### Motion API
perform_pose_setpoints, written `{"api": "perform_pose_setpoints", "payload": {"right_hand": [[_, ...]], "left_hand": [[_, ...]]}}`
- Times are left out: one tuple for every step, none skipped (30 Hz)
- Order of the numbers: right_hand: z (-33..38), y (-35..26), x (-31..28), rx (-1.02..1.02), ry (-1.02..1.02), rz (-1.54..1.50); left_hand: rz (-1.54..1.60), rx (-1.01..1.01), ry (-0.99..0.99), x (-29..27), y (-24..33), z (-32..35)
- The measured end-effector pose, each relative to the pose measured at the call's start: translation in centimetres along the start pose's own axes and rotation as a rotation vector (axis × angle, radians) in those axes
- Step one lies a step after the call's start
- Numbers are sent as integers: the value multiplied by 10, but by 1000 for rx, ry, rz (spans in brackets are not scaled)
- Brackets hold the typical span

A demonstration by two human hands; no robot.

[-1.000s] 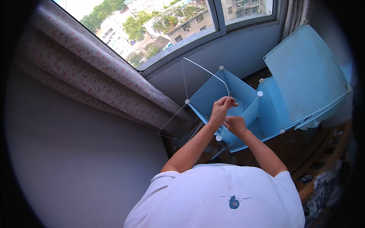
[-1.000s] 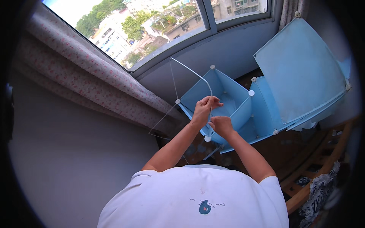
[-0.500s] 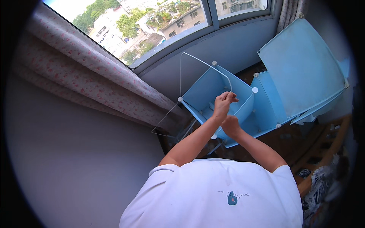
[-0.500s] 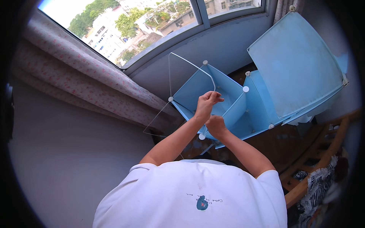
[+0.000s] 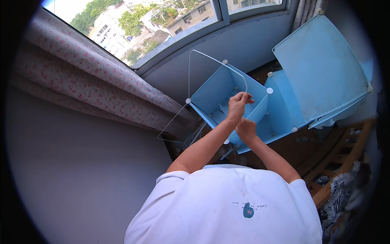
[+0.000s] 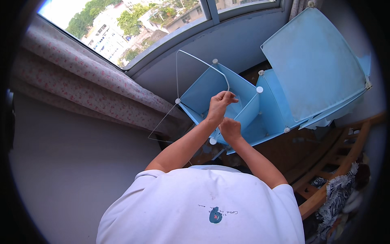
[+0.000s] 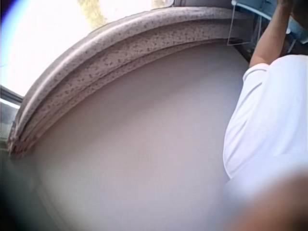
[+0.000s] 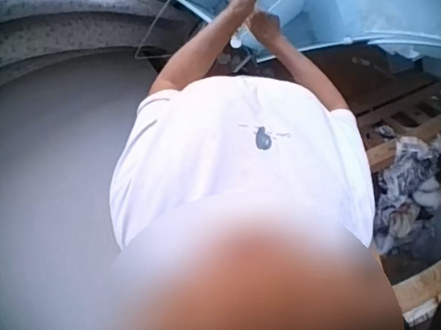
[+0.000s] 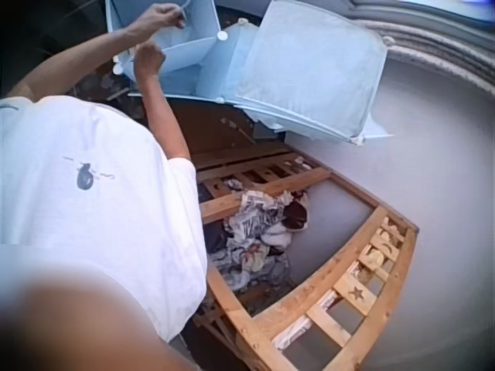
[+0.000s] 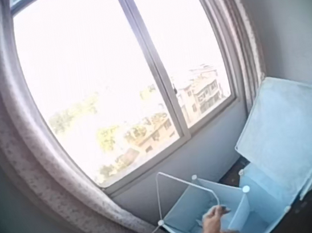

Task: The person assembles a light blue fabric storage cube by hand. They unfold the fabric panels, insert white plastic corner connectors, and thread white support rods through the fabric sleeves to form the cube's frame.

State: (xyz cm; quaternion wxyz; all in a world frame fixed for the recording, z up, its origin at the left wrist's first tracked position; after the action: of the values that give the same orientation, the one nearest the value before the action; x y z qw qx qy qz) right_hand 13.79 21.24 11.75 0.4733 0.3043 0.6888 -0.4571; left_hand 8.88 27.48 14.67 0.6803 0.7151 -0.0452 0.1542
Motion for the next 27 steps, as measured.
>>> {"api": "perform_pose_setpoints", "payload": {"right_hand": [[1, 3, -1, 37, 21, -26], [2, 6, -2, 70, 45, -52], [3, 9, -3, 102, 69, -78], [2, 10, 0, 102, 61, -87], [2, 11, 3, 106, 53, -99], [2, 12, 4, 109, 45, -111], [2, 12, 6, 101, 8, -116], [1, 10, 4, 89, -28, -123], [0, 8, 5, 77, -64, -130], [0, 6, 3, 60, -30, -124], [2, 5, 2, 46, 4, -117], [4, 3, 0, 33, 37, -110], [5, -2, -2, -8, 63, -101], [7, -5, -9, -46, 88, -92], [8, -9, -13, -82, 114, -83], [6, -16, -13, -136, 132, -78], [6, -18, -11, -183, 143, -67], [9, -14, -12, -215, 147, -42], [7, -14, -12, -213, 151, -2], [7, -8, -2, -230, 144, 15], [10, -15, -3, -285, 132, 29], [12, -19, -9, -326, 150, -24], [12, -19, -8, -337, 114, 3], [14, -19, -10, -331, 87, -10], [26, -32, -13, -437, 115, -57], [38, -43, -20, -429, 127, -137], [51, -49, -27, -418, 145, -213]], "left_hand": [[-4, -10, 5, -1, -2, 1], [-9, -15, 10, -1, -2, 1], [-13, -20, 16, -2, -3, 1], [-7, -11, 15, -1, -2, 1], [-3, -6, 13, -1, -1, 1], [0, 0, 10, 0, -1, 1], [14, 5, 2, 0, -1, 1], [26, 11, -3, -1, 0, 1], [38, 17, -9, -2, 1, 0], [39, 22, -9, -2, 1, -1], [41, 24, -12, -1, 1, -2], [43, 26, -15, 0, 1, -3], [36, 20, -14, 0, 1, -3], [29, 13, -16, 3, -1, -3], [22, 5, -19, 4, -2, -4], [15, 7, -19, 2, -1, -6], [14, 0, -22, 3, -3, -8], [28, -18, -37, 11, -9, -8], [11, -35, -48, 12, -12, -11], [6, -23, -84, 18, -11, -12], [-17, -22, -69, 12, -13, -12], [-33, -19, -62, 11, -16, -13], [-24, -33, -68, 14, -15, -10], [-21, -39, -72, 15, -11, -10], [17, -16, -61, 13, -6, -13], [-18, -3, -14, 1, -2, -21], [-40, 21, -9, -5, 7, -28]]}}
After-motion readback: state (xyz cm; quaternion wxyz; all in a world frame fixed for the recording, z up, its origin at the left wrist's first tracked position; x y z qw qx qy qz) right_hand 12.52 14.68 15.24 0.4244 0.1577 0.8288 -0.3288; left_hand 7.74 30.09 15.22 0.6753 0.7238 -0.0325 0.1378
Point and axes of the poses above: each hand's wrist, its own z-axis away from the middle knuckle, its own x-axis out of the palm, y = z × x, the point moved 10 cm from there along -z, towards the middle knuckle, and after that the axes turned 9 degrees about x, right-handed, at the moved point
